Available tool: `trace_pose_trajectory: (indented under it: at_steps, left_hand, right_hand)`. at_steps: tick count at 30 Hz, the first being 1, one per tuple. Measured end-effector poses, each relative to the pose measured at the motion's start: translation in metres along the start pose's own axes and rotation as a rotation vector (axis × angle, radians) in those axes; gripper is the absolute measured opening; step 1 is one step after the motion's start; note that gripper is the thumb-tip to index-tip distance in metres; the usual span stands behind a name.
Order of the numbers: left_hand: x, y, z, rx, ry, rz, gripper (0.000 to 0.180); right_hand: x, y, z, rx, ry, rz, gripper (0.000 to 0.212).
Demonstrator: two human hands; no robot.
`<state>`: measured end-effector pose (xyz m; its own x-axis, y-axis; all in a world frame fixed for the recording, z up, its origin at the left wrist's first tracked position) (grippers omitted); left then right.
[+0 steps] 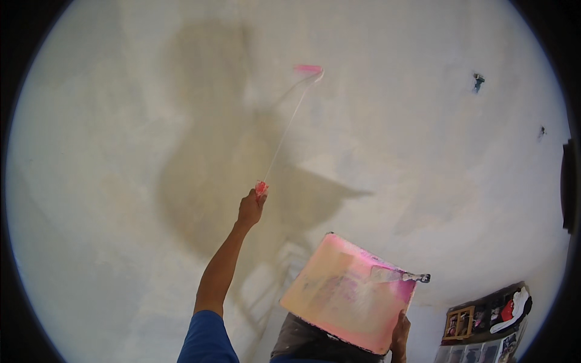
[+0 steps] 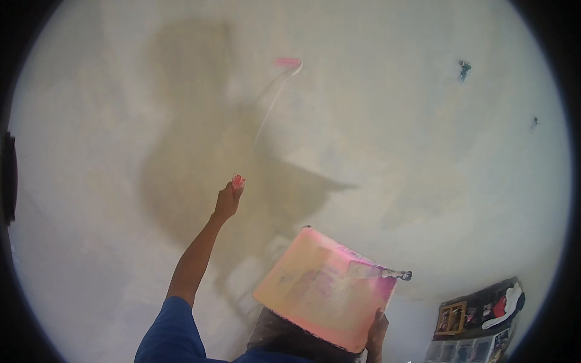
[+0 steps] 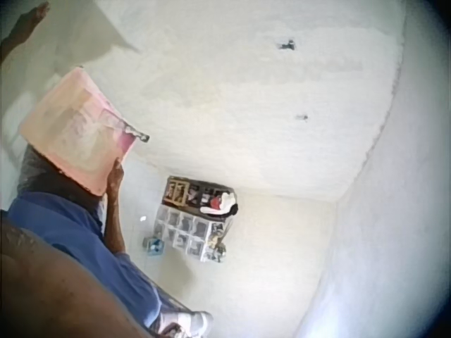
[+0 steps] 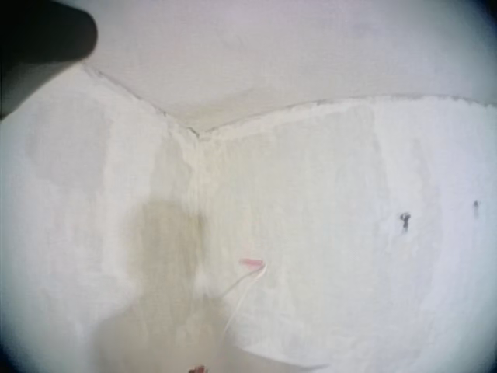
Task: The person uses a roller to apply pink paint onto a light-colored wall while holding a tray and a putty knife in their other hand.
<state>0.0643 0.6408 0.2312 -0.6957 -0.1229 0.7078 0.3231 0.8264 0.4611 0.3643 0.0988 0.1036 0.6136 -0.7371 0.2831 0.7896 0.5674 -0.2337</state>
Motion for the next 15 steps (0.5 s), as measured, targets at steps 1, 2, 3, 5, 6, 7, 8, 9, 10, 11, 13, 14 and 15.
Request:
trace_pose_trajectory:
  at_steps: [1,2,3,5,6,7,8,9,10,11,13,14,15]
  left_hand:
    - [0.001,-0.001,-0.012,-0.007,-0.030,0.000,0.035]
    - [-0.003,-0.004,-0.018,0.002,-0.029,0.003,0.035]
    - [-0.010,-0.007,-0.024,0.034,-0.015,0.004,0.035]
    - [-0.026,-0.012,-0.027,0.066,-0.001,0.007,0.035]
    - [-0.038,-0.020,-0.023,0.049,-0.029,-0.001,0.035]
    - [-0.052,-0.031,-0.019,0.032,-0.064,-0.003,0.035]
    - [-0.066,-0.040,-0.015,0.064,-0.061,0.025,0.034]
    - [-0.079,-0.049,-0.010,0.065,-0.070,0.032,0.034]
    - [-0.094,-0.061,0.004,0.103,-0.081,0.053,0.035]
    - [-0.107,-0.072,0.015,0.139,-0.090,0.072,0.035]
    - [-0.126,-0.097,0.027,0.154,-0.092,0.088,0.036]
    - [-0.133,-0.104,0.026,0.162,-0.089,0.104,0.038]
    - [-0.136,-0.110,0.026,0.160,-0.092,0.107,0.038]
  right_hand:
    - [0.003,0.000,-0.005,-0.045,-0.050,0.021,0.066]
    - [0.002,0.000,-0.006,-0.049,-0.056,0.027,0.066]
    - [0.002,0.000,-0.006,-0.024,-0.036,-0.012,0.067]
    - [0.003,0.000,-0.004,0.001,-0.017,-0.050,0.069]
    - [0.001,0.000,-0.004,0.009,-0.005,-0.041,0.070]
    - [0.002,-0.001,-0.004,0.013,0.003,-0.039,0.070]
    - [0.004,0.000,-0.006,0.009,-0.005,-0.047,0.070]
    - [0.004,0.001,-0.011,-0.036,-0.012,-0.033,0.068]
    - [0.004,0.000,-0.017,-0.081,-0.019,-0.015,0.066]
    - [0.004,-0.001,-0.014,-0.084,-0.026,-0.017,0.066]
    - [0.000,-0.003,-0.005,-0.071,-0.030,0.002,0.065]
    - [0.001,-0.003,-0.006,-0.073,-0.029,-0.004,0.065]
    - [0.002,-0.002,-0.008,-0.093,-0.030,-0.012,0.065]
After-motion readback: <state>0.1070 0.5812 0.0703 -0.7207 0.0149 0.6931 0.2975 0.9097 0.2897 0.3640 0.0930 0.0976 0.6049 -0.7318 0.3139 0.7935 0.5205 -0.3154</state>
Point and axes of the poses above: each hand's wrist, its own y-axis towards the middle knuckle, its own x-axis out of the back of the hand, z = x × y, the point moved 7 cm from there along y, towards the middle knuckle, and after that the axes turned 1 degree about y, right-handed, at the moved point
